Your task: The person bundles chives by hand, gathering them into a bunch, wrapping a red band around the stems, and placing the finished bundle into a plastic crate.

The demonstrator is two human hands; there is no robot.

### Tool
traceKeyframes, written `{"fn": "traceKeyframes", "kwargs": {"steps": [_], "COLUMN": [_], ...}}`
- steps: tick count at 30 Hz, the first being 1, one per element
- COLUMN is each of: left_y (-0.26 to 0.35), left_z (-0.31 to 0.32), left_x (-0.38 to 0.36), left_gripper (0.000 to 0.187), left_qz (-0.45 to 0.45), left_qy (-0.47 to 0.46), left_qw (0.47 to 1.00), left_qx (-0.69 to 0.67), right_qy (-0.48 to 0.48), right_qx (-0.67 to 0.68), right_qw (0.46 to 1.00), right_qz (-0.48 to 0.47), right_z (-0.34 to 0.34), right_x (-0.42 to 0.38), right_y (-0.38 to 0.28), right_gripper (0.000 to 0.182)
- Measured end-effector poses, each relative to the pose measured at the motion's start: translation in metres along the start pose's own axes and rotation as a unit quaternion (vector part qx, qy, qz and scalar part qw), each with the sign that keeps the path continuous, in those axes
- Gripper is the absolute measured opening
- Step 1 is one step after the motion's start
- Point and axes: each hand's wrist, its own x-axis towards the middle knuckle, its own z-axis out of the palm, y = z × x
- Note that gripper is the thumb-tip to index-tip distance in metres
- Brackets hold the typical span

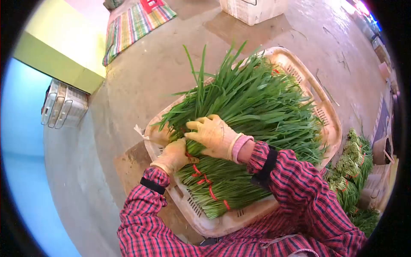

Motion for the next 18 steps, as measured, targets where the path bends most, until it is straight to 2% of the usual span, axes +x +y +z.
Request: {"fn": "traceKeyframes", "kwargs": {"steps": [1, 4, 5, 6, 8, 10, 12, 14, 16, 18], "left_y": [-0.002, 0.001, -0.009, -0.006, 0.005, 0.000, 0.004, 0.000, -0.013, -0.018], "left_z": [0.004, 0.000, 0.005, 0.001, -0.009, -0.005, -0.007, -0.006, -0.004, -0.006], "left_x": [0.004, -0.001, 0.004, 0.003, 0.004, 0.008, 0.010, 0.017, 0.024, 0.029], "left_gripper": [0.064, 0.064, 0.067, 0.067, 0.070, 0.072, 0.073, 0.075, 0.078, 0.080], "left_qz": [-0.002, -0.035, 0.005, 0.009, -0.036, -0.021, -0.036, -0.040, -0.004, -0.001], "left_qy": [0.001, -0.017, -0.008, -0.011, -0.045, -0.060, -0.070, -0.088, -0.073, -0.101], "left_qw": [0.999, 0.999, 1.000, 1.000, 0.998, 0.997, 0.993, 0.991, 0.997, 0.995], "left_qx": [0.047, 0.026, -0.027, -0.028, 0.037, 0.048, 0.088, 0.095, 0.020, 0.007], "right_qy": [0.054, 0.114, 0.116, 0.115, 0.059, 0.013, 0.090, 0.126, 0.128, 0.119], "right_qx": [0.010, -0.083, -0.114, -0.130, -0.101, -0.071, -0.077, -0.059, -0.044, -0.019], "right_qw": [0.998, 0.990, 0.986, 0.983, 0.986, 0.987, 0.984, 0.981, 0.981, 0.984], "right_qz": [-0.016, 0.017, 0.032, 0.055, 0.122, 0.142, 0.136, 0.132, 0.139, 0.135], "right_z": [-0.014, -0.030, -0.028, -0.026, -0.013, -0.022, -0.015, -0.001, 0.000, -0.002], "right_x": [0.009, 0.028, 0.024, 0.014, -0.023, -0.046, -0.066, -0.064, -0.053, -0.049], "right_y": [-0.004, 0.008, 0.019, 0.032, 0.064, 0.061, 0.052, 0.063, 0.068, 0.071], "right_gripper": [0.054, 0.051, 0.045, 0.045, 0.044, 0.043, 0.039, 0.036, 0.035, 0.036]}}
